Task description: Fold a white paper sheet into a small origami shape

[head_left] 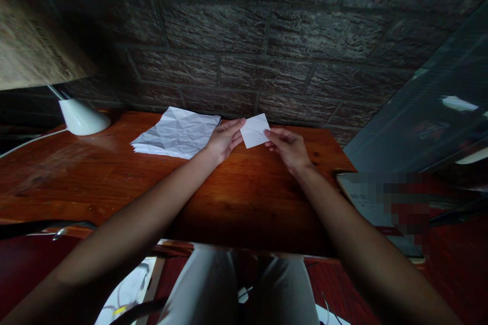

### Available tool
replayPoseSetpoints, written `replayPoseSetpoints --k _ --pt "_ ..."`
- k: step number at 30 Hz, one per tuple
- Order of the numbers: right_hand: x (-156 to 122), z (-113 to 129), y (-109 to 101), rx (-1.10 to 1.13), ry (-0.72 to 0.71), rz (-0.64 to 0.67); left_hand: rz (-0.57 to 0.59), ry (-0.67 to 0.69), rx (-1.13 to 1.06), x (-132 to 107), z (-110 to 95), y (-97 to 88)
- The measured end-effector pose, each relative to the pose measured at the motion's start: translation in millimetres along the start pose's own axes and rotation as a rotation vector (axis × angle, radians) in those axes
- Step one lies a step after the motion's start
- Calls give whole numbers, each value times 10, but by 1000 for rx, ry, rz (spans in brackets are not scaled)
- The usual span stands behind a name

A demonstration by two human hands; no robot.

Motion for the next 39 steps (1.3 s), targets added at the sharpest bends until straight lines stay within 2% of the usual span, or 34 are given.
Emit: replayPoseSetpoints --k 4,8,11,15,21,32,39 --pt "-7 -26 26 32 22 14 -39 -12 -53 -8 -7 -10" --pt "-14 29 59 29 2 35 -50 88 -8 -13 -86 -9" --pt "-17 70 52 15 -24 22 -17 164 41 -17 -158 15" --pt "-6 71 8 -4 -37 8 44 194 107 -32 -219 64" --pt "6 96 -23 -3 -40 35 125 144 144 -68 -211 129" --pt "-16 123 46 20 -54 57 96 83 105 -22 -149 73" --pt "-32 100 53 32 -22 65 159 15 93 -77 -46 152"
Point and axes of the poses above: each hand's wrist, its own x-axis towards the middle knuckle, its own y-axis out of the palm, z = x × y, the point moved 8 cm from there along x, towards the middle knuckle, and after that the axes turned 5 degrees about -x, right-handed, at the moved point
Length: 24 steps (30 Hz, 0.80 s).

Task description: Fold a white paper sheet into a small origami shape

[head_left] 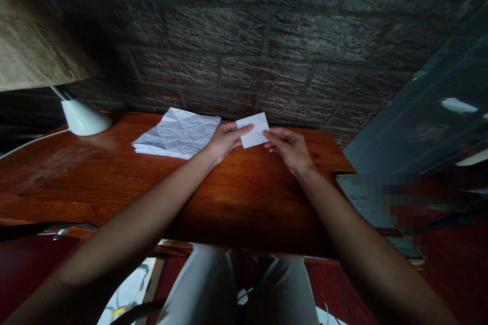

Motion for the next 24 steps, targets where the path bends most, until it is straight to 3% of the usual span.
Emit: replayPoseSetpoints --k 10,15,24 --pt "-51 -35 113 -56 72 109 -38 94 -54 16 -24 0" --pt "-69 21 132 -92 16 128 -21 46 -62 -21 -13 44" --pt "-55 -31 126 -57 57 108 -32 88 -41 -21 -32 55"
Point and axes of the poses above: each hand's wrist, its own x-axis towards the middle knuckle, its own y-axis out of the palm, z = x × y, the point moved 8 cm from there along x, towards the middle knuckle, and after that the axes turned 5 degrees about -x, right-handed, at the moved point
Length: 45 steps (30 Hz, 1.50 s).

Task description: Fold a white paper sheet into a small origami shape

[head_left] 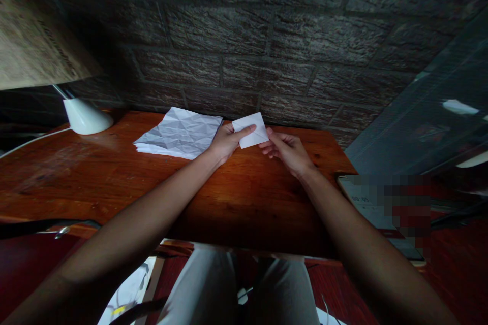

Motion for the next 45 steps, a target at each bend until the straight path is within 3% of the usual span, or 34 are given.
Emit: replayPoseSetpoints --k 13,24,34,45 --pt "-11 24 -32 -18 -18 -11 0 17 37 -8 -31 -11" --pt "-16 67 35 -106 -132 7 -100 -12 20 -57 25 -28" --pt "-36 116 -32 -271 -166 -72 5 15 89 -61 31 35" --pt "-12 163 -73 -177 -213 -98 0 51 203 -113 4 69"
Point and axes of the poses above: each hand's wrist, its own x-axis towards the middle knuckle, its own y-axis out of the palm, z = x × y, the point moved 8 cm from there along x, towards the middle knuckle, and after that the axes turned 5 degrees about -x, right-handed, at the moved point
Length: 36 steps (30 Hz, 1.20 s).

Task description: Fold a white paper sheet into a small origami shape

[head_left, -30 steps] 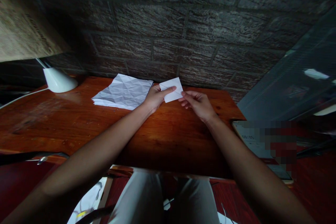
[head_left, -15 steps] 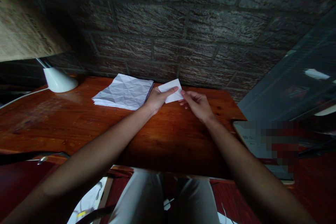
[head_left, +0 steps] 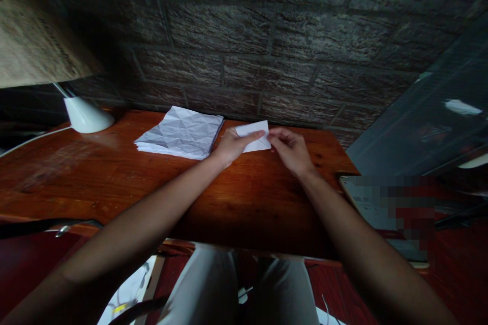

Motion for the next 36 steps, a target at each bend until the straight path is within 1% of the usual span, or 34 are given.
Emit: replayPoseSetpoints --k 5,8,12,14,16,17,19,23,27,32,36 --pt "-14 -78 1 21 78 -40 -1 0 42 -28 -2 23" --pt "-23 -104 37 73 125 -22 -11 1 26 -34 6 24" --pt "-19 -126 75 168 141 7 -32 -22 10 -1 50 -3" --pt "-15 -148 68 211 153 5 -57 8 -10 37 23 -49" --pt "-11 -162 50 236 161 2 -68 77 -28 78 -56 -98" --pt "-10 -163 37 240 161 0 -56 106 -32 96 -97 -112" --pt "-6 -162 9 223 156 -4 -21 103 -17 131 -131 -127" --pt "4 -167 -33 175 135 -25 14 100 123 159 -150 -143" --pt "10 -185 -31 143 124 -26 54 148 261 142 -154 -136" --pt "14 -190 0 99 123 -2 208 231 447 80 -191 -46" --pt "25 -225 -32 105 141 -31 216 230 453 84 -209 -36"
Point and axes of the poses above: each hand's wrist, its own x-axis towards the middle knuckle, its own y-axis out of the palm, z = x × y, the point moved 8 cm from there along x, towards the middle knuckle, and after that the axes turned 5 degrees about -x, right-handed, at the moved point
